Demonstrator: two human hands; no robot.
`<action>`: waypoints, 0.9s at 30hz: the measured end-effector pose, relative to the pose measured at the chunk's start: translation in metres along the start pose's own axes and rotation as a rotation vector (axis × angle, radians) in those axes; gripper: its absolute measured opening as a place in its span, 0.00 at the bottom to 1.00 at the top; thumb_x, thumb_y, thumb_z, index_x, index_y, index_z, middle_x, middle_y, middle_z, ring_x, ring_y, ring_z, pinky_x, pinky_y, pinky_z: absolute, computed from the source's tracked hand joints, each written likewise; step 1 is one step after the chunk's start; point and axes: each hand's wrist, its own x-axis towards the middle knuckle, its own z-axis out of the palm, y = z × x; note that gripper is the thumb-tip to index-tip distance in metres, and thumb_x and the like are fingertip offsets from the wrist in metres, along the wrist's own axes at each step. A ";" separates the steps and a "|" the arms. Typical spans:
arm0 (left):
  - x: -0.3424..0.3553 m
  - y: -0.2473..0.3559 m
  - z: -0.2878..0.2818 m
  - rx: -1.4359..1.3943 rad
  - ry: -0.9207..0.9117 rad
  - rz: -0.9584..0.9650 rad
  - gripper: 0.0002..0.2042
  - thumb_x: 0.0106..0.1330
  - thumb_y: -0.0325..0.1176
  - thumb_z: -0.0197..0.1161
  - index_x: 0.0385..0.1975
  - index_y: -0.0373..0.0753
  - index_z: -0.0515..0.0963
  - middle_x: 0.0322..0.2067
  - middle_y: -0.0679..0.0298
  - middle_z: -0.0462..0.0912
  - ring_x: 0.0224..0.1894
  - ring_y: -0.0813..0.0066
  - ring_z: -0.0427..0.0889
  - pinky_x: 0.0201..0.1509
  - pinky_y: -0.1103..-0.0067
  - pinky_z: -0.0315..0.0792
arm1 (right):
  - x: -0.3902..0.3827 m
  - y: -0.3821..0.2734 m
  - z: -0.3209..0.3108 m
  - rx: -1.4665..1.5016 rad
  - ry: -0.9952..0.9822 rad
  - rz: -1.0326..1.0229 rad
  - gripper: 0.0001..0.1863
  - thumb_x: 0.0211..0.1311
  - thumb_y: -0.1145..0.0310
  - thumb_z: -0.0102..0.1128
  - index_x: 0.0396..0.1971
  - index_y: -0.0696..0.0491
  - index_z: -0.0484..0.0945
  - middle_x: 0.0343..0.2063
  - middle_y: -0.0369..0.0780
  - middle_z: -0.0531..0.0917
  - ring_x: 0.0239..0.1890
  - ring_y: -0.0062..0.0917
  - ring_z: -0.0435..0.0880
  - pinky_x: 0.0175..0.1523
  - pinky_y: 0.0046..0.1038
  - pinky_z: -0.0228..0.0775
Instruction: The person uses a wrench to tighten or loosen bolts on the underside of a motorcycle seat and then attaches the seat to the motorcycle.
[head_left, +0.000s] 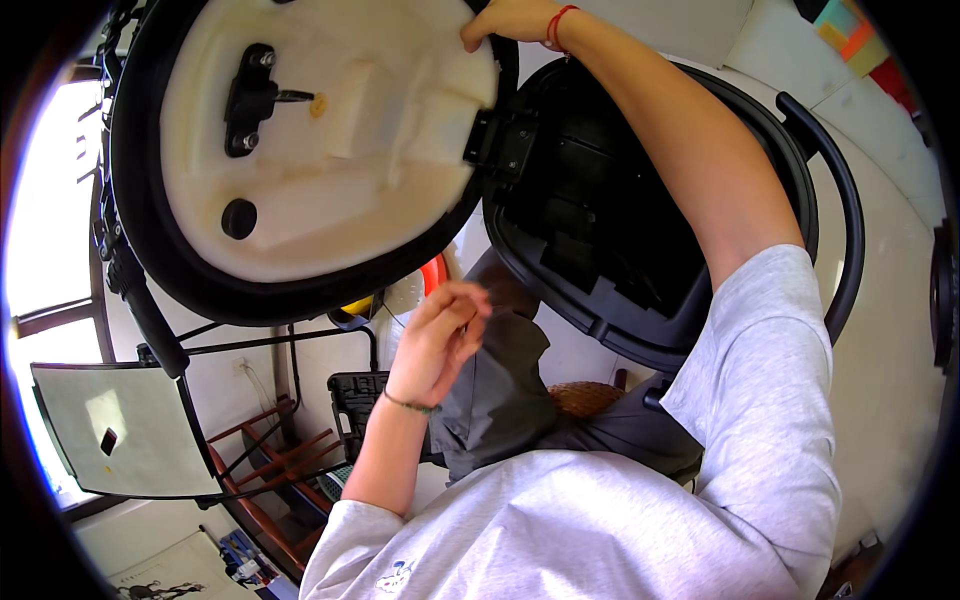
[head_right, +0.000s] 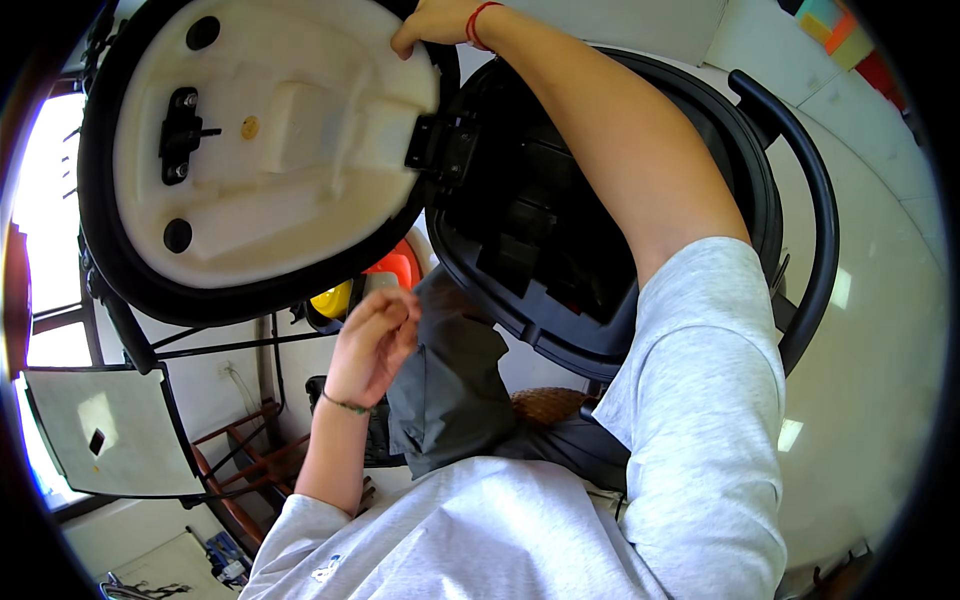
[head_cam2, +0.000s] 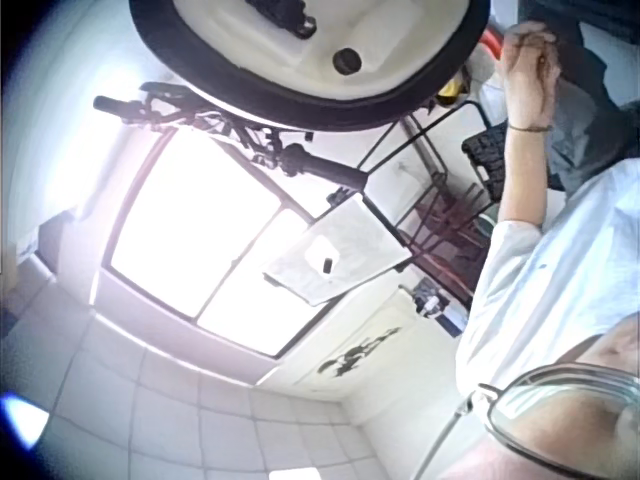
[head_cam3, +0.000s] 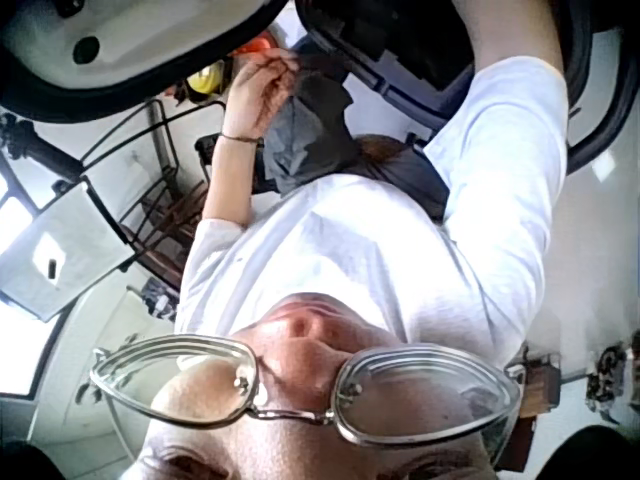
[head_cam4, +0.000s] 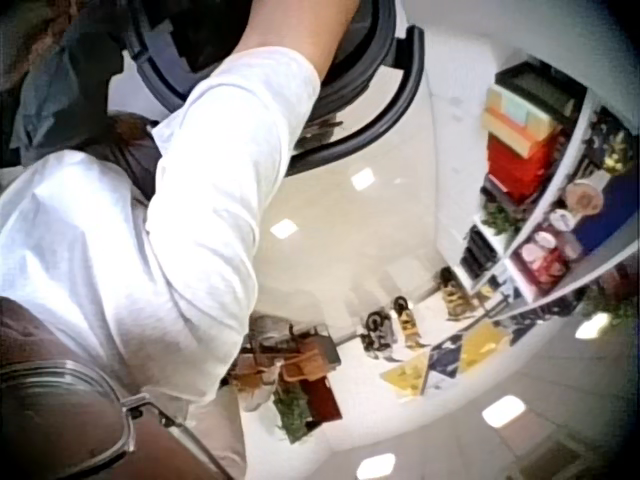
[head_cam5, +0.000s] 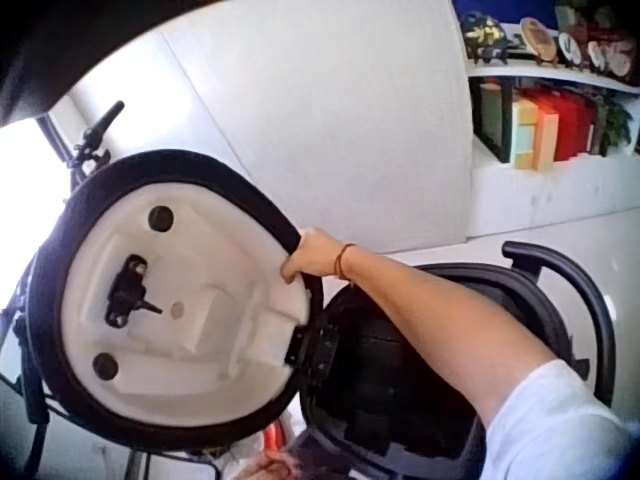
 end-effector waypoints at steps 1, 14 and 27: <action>0.008 0.012 0.013 0.059 -0.021 0.031 0.07 0.71 0.28 0.51 0.43 0.33 0.73 0.37 0.61 0.78 0.25 0.85 0.66 0.24 0.87 0.59 | -0.001 -0.001 -0.001 0.029 0.003 -0.009 0.19 0.33 0.62 0.76 0.25 0.60 0.86 0.22 0.45 0.86 0.23 0.27 0.84 0.32 0.28 0.78; 0.111 0.070 0.027 -0.001 -0.177 0.032 0.13 0.76 0.39 0.52 0.43 0.32 0.73 0.32 0.64 0.79 0.21 0.86 0.64 0.21 0.89 0.57 | -0.009 -0.020 0.002 0.041 0.000 -0.043 0.18 0.33 0.64 0.75 0.27 0.58 0.86 0.24 0.42 0.87 0.25 0.26 0.84 0.35 0.27 0.77; 0.111 0.061 0.040 0.450 -0.065 0.278 0.10 0.71 0.30 0.56 0.47 0.32 0.74 0.38 0.61 0.83 0.27 0.86 0.70 0.26 0.88 0.62 | 0.000 -0.004 0.002 0.015 -0.012 -0.046 0.18 0.32 0.62 0.75 0.24 0.59 0.86 0.23 0.43 0.86 0.24 0.28 0.84 0.34 0.28 0.77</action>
